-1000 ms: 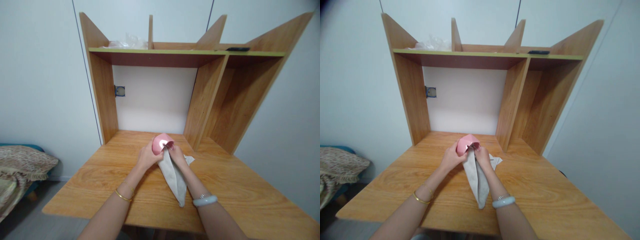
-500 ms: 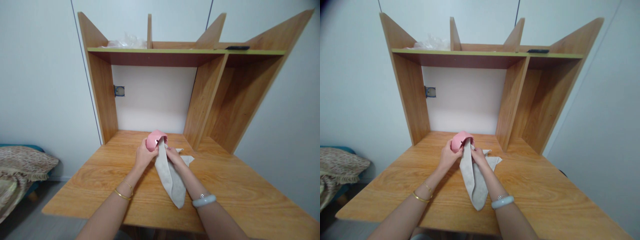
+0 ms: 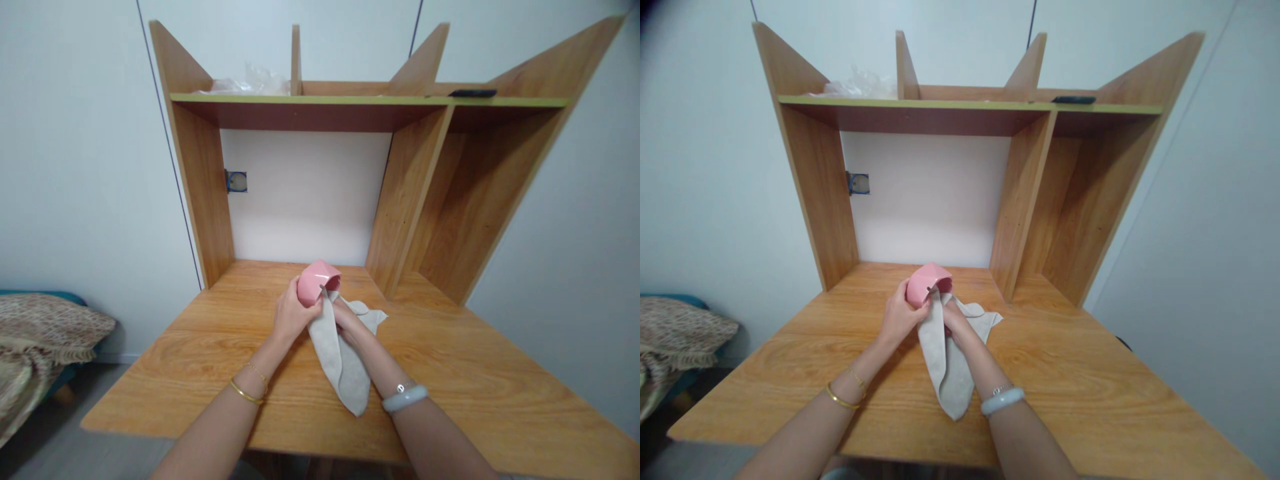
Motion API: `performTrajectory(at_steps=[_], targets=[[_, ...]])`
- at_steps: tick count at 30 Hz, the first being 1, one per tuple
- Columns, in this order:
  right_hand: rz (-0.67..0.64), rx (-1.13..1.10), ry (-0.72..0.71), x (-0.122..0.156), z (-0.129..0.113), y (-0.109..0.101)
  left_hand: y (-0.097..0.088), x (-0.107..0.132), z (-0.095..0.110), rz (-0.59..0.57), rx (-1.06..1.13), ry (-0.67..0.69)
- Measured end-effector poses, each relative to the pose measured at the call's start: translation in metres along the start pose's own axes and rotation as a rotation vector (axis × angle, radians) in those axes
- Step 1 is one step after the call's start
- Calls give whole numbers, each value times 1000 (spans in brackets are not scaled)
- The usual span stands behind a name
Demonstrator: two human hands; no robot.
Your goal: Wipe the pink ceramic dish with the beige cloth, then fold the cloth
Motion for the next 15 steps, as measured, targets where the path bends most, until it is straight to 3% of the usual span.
performTrajectory(at_steps=[3, 8, 12, 15], targets=[[-42, -95, 59, -2, -2, -2, 0, -1, 2, -38, -17, -1], [5, -54, 139, -1, -8, -8, -6, -3, 6, -67, -149, 5], [42, 49, 55, -3, -12, -16, -9, -3, 8, -103, -266, 30], [117, 276, -18, -6, -14, -25, -10, -3, 9, -138, -312, 33]])
Point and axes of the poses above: each hand's wrist, its own x-axis away from the middle knuckle, its own y-axis out of the palm, z = x × y, the point moved 2 cm from there along -x, towards the middle knuckle
